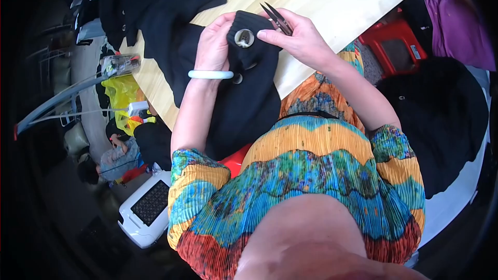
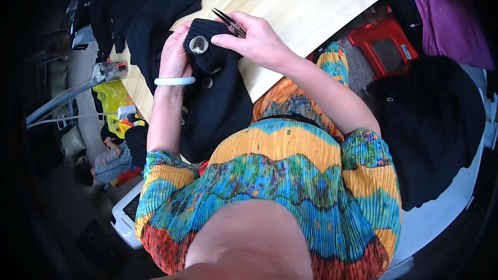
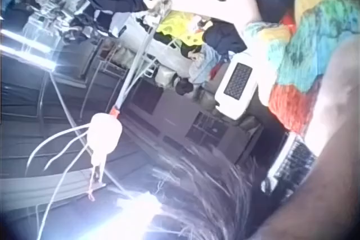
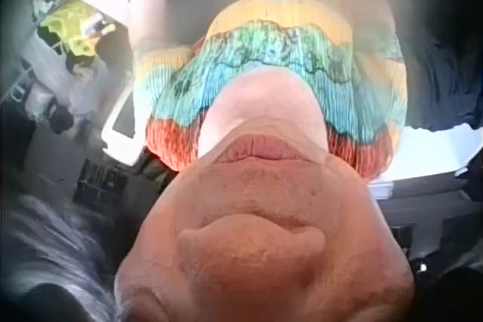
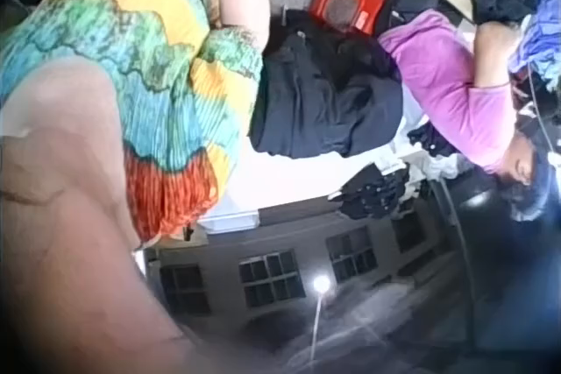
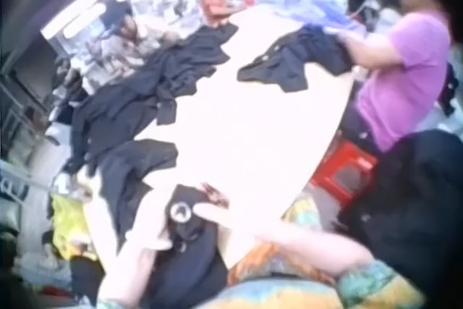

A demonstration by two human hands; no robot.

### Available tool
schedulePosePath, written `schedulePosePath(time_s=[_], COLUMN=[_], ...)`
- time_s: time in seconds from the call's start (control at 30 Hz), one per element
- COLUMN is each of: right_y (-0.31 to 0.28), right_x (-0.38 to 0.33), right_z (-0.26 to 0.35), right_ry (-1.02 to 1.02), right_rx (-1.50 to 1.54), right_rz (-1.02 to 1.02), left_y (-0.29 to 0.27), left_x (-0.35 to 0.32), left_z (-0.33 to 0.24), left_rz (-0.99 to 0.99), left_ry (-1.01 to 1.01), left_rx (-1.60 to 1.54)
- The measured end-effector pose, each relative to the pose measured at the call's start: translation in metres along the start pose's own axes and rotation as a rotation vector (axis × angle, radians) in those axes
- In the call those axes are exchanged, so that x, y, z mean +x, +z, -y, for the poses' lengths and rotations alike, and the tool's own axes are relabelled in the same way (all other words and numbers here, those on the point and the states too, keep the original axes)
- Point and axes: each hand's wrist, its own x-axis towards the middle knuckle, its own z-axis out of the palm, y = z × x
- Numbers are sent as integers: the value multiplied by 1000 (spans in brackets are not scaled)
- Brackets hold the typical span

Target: Inspecting black garments and trimming loose threads near buttons and eyelets using small snips.

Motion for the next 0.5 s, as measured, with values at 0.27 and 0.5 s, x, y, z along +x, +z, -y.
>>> schedulePosePath(time_s=[0.27, 0.5], right_y=[6, 14], right_x=[9, 14], right_z=[3, -2], right_ry=[180, 46], right_rx=[120, -60], right_rz=[-51, -27], left_y=[-7, 5], left_x=[-25, -28], left_z=[-7, -5], left_rz=[-382, -257], left_ry=[755, 859], left_rx=[880, 1263])
